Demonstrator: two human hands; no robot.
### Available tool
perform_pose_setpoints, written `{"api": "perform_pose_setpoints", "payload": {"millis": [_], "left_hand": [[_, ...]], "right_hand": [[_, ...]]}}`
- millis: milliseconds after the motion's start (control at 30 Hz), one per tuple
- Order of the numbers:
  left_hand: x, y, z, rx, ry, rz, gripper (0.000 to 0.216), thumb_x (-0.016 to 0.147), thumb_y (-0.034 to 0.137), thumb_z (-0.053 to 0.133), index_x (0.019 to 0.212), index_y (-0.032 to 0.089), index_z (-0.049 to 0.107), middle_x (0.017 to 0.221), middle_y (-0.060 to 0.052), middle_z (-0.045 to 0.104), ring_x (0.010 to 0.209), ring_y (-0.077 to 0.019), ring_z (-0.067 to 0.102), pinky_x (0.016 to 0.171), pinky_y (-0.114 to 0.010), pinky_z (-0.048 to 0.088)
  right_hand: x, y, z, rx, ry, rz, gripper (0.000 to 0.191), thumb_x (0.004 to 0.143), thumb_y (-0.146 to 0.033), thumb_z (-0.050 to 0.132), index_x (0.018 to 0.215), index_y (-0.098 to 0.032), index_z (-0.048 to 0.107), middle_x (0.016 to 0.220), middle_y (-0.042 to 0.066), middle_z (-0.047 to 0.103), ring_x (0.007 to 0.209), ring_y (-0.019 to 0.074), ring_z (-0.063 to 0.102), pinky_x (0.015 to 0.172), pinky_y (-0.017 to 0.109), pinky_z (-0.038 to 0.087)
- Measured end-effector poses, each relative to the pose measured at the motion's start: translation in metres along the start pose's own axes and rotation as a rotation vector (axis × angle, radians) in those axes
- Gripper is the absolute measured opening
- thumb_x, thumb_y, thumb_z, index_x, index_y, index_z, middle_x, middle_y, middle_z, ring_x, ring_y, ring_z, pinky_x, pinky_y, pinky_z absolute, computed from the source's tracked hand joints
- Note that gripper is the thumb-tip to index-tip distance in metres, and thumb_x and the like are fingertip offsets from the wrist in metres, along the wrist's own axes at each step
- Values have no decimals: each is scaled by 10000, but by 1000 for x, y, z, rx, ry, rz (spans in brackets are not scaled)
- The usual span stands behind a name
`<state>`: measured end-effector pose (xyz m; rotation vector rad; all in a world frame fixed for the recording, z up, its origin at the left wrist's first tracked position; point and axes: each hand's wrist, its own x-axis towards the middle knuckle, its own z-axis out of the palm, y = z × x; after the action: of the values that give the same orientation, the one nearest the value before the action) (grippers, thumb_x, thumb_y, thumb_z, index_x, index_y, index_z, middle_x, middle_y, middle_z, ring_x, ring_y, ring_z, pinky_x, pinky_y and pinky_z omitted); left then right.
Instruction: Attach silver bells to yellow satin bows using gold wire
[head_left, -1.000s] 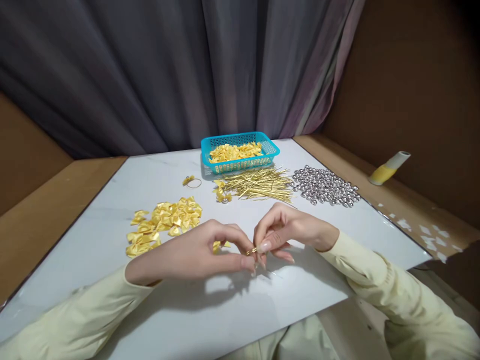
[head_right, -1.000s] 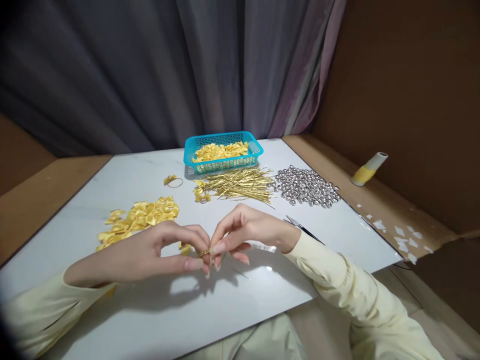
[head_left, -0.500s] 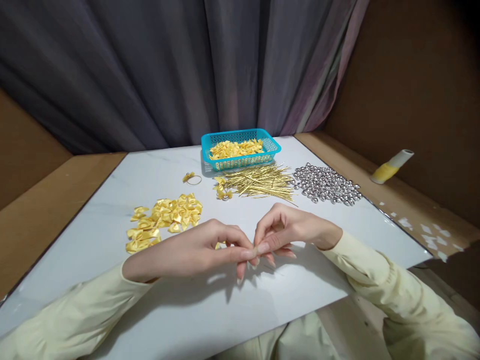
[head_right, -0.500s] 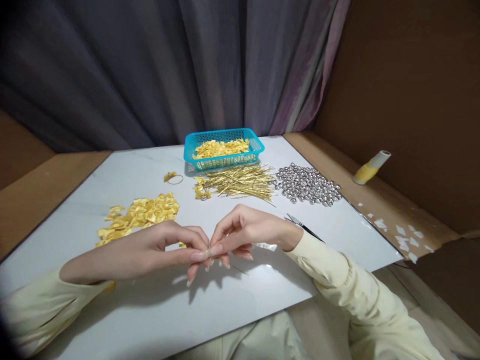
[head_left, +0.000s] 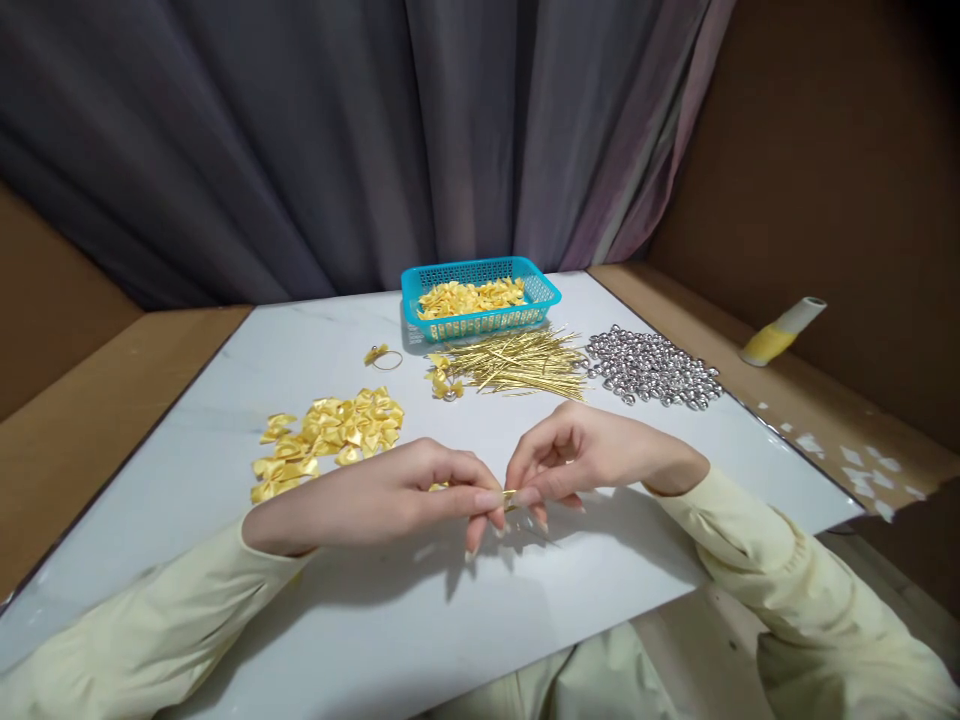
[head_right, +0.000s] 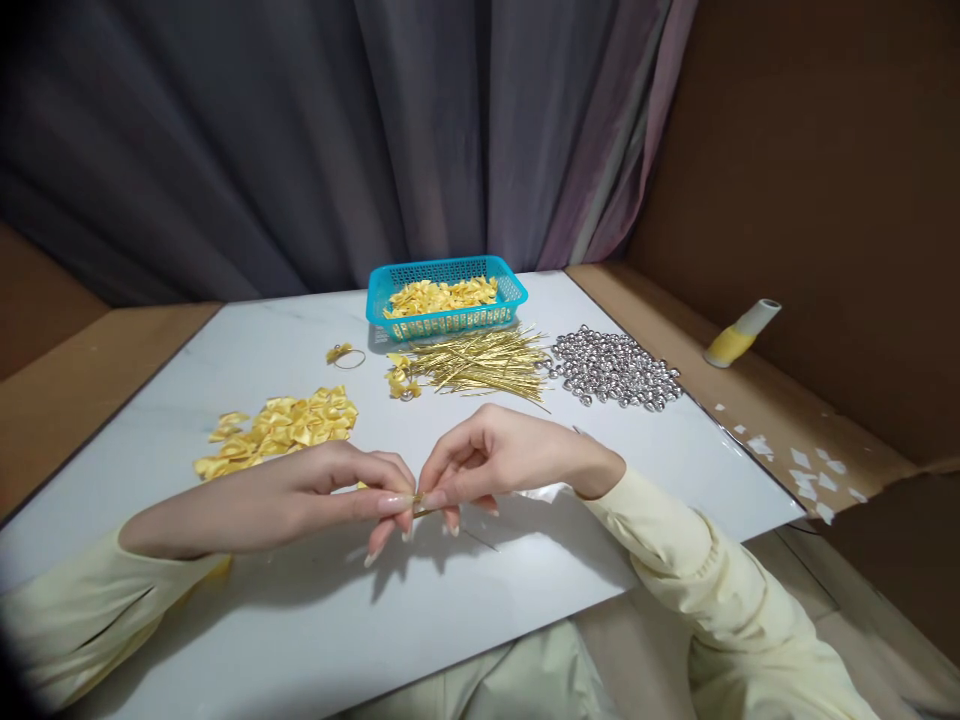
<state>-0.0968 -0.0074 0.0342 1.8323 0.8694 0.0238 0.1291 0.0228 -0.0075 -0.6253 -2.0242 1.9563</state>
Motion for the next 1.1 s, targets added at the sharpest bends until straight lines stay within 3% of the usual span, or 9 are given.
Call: {"api": "perform_pose_setpoints", "payload": {"millis": [267, 467, 700, 900, 1100], "left_hand": [[2, 0, 3, 18, -13, -72, 373, 984, 381, 461, 771, 157, 670, 906, -29, 715, 818, -163, 649, 769, -230, 457], [4, -4, 3, 37, -46, -41, 325, 978, 359, 485, 902, 153, 725, 858, -31, 720, 793, -166, 656, 764, -236, 474], [6, -7, 1, 46, -118, -13, 262, 950, 325, 554, 932, 178, 770, 1007, -47, 743, 895, -175, 668, 815, -225, 471], [9, -11, 1, 75, -63, -54, 241, 881, 386, 653, 982, 205, 777, 1041, -28, 749, 893, -179, 671, 798, -227, 466], [9, -10, 3, 72, -50, -39, 266, 932, 353, 579, 918, 185, 785, 973, -30, 747, 882, -173, 668, 787, -222, 461]], "right_hand": [[-3, -1, 4, -163, 11, 20, 189, 872, -274, 643, 966, -130, 719, 687, 20, 705, 502, 71, 534, 497, 181, 472], [0, 1, 4, -169, -20, 22, 192, 868, -280, 645, 938, -123, 729, 669, 16, 684, 501, 71, 529, 508, 185, 468], [0, 2, 6, -209, -52, 29, 146, 861, -221, 634, 902, -119, 729, 653, 7, 673, 493, 64, 519, 495, 170, 443], [0, 2, 5, -213, -31, 32, 120, 846, -201, 632, 857, -126, 725, 643, 1, 672, 489, 64, 515, 503, 177, 444], [1, 3, 5, -188, -28, 61, 136, 843, -229, 641, 875, -129, 728, 650, 4, 672, 492, 69, 526, 508, 184, 456]]}}
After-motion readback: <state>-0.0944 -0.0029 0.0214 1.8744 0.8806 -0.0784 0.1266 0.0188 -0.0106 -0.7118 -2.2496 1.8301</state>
